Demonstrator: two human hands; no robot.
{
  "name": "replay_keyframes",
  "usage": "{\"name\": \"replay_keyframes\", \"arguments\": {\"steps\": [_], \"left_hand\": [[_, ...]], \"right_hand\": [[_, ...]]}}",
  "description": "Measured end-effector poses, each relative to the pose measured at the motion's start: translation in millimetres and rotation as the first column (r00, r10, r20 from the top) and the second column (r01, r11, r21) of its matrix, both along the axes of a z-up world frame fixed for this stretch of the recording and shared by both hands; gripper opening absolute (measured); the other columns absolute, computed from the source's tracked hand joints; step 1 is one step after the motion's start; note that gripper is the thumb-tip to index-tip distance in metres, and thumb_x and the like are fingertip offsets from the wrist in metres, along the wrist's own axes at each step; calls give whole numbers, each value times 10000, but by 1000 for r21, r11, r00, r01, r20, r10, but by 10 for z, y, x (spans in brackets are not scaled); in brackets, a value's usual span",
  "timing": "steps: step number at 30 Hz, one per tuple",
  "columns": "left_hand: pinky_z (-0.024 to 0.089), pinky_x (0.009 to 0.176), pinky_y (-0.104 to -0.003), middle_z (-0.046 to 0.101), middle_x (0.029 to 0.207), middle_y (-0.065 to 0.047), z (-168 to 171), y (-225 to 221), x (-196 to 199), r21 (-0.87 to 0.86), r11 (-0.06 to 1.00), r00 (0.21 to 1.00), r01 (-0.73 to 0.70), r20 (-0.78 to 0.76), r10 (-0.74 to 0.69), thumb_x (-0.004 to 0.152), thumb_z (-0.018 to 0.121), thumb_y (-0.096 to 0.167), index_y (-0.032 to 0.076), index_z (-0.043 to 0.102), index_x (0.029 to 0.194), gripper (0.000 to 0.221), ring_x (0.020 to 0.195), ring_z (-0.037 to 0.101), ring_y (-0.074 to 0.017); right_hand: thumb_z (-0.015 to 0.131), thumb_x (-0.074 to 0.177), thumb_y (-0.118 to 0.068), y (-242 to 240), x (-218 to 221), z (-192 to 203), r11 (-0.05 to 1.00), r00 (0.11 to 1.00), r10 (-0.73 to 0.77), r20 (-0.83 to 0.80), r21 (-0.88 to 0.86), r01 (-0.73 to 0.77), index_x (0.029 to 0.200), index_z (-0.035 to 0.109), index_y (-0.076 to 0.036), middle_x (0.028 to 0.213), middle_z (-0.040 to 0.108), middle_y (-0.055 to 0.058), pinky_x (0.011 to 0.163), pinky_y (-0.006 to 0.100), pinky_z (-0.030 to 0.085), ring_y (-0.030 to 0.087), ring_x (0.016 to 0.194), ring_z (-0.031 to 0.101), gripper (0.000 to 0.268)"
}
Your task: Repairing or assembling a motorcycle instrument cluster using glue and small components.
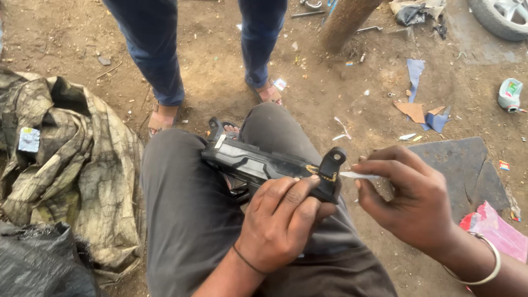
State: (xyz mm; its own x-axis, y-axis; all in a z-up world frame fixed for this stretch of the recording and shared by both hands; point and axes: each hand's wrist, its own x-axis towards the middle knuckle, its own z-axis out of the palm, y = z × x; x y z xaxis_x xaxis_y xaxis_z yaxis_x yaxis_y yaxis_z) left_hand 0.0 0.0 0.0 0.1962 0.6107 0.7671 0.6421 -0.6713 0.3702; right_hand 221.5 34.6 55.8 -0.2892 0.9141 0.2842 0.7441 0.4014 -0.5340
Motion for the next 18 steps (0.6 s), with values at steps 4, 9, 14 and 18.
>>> {"name": "replay_keyframes", "arguments": {"steps": [4,9,14,18], "left_hand": [[560,939,-405,711,1192,-103,9,-7,1,-19,1000,1000,4,9,-4,1008,780,248,59,622,984,247,1080,663,-265],[556,949,-405,712,1197,-105,-3,-7,5,-16,1000,1000,-7,3,7,1016,775,246,56,627,979,244,1089,663,-268],[552,957,-407,710,1199,-111,-18,0,23,-22,1000,1000,-10,2,11,1025,757,260,51,630,978,248,1103,660,-269],[549,945,-406,705,1199,-116,-14,22,23,-33,999,1000,10,8,-9,1031,753,249,42,630,981,246,1114,659,-265]], "right_hand": [[797,772,-15,-25,-51,64,999,999,40,30,31,-41,998,761,-81,945,715,58,573,283,504,131,680,661,238],[790,756,-15,-17,-89,54,979,988,120,96,155,-134,1004,741,-73,983,692,96,713,314,572,194,866,723,259],[796,768,-5,-30,-77,22,976,985,126,115,163,-144,997,734,-51,975,688,107,737,320,576,208,877,724,241],[781,791,9,-50,-72,42,963,982,121,148,222,-152,1031,728,-40,988,680,112,829,338,588,244,976,734,251]]}}
